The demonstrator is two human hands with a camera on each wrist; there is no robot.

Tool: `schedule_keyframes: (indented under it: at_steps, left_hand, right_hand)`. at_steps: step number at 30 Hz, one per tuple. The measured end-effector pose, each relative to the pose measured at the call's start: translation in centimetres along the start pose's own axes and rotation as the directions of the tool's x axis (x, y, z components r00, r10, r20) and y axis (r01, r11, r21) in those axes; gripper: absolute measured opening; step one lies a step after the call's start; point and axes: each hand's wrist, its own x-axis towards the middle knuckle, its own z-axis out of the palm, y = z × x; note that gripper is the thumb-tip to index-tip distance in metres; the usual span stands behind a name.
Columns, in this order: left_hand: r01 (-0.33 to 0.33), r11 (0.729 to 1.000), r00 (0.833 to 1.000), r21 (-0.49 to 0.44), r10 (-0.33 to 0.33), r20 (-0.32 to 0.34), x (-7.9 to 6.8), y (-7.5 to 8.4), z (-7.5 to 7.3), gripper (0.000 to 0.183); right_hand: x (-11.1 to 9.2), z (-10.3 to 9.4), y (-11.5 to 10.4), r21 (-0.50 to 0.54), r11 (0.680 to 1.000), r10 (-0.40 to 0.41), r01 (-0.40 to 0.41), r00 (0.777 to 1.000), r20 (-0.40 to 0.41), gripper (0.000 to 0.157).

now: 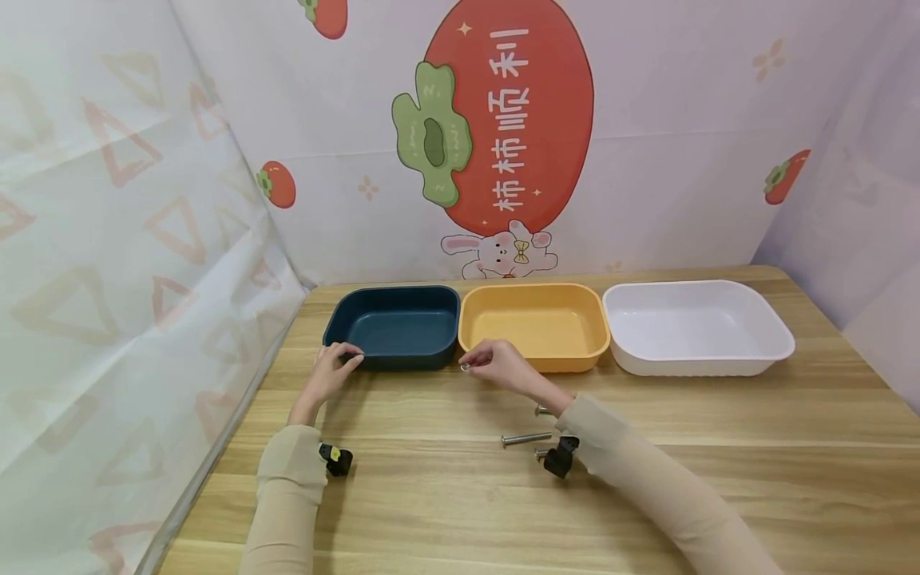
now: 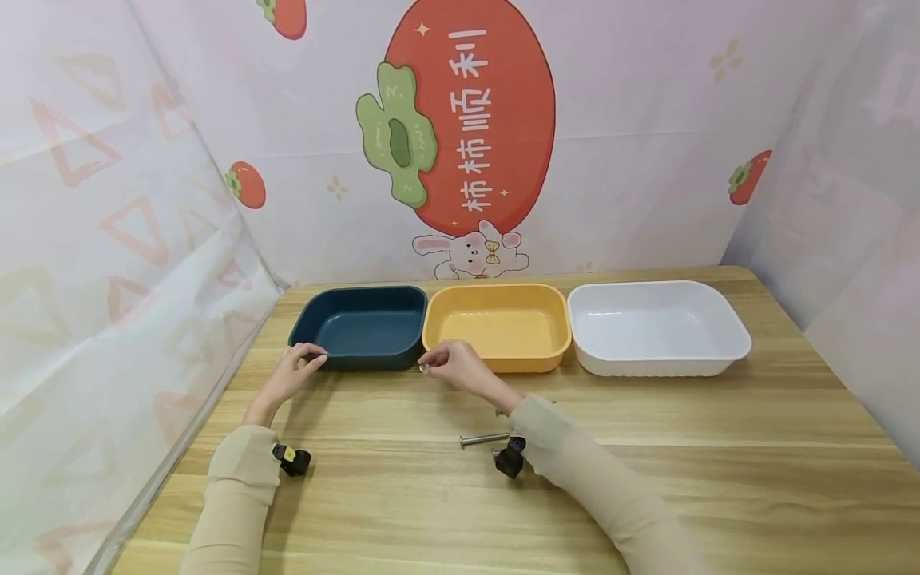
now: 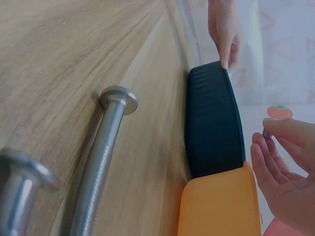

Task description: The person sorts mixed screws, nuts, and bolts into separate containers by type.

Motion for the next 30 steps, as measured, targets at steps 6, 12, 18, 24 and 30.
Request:
schedule_keyframes:
  at_steps: [6,12,18,24,30]
  left_hand:
    - [-0.017,1.000,1.000,-0.002,0.017,-0.009,0.1,-0.1,0.1,0.015]
    - [-0.024,1.000,1.000,-0.002,0.024,-0.011,0.1,-0.1,0.2,0.015]
    - [-0.016,1.000,1.000,0.003,0.016,-0.006,0.0,0.0,0.2,0.017]
    - [-0.004,1.000,1.000,-0.013,0.004,-0.003,0.0,0.1,0.1,0.018]
    - [0.008,1.000,1.000,-0.021,-0.008,0.003,-0.1,0.2,0.1,0.018]
  right_hand:
    - [0.6,0.6,-0.1,0.011,1.000,0.002,-0.001,1.000,-0.019,0.017]
    - [1.3,1.1,-0.3,0.052,0.998,0.033,-0.029,0.997,-0.068,0.018]
    - [2.0,1.7,-0.4,0.120,0.990,0.080,-0.068,0.991,-0.103,0.019]
    - [2.6,2.3,-0.4,0.142,0.986,0.108,-0.088,0.985,-0.137,0.018]
    - [3.3,2.8,-0.6,0.160,0.983,0.121,-0.094,0.978,-0.171,0.019]
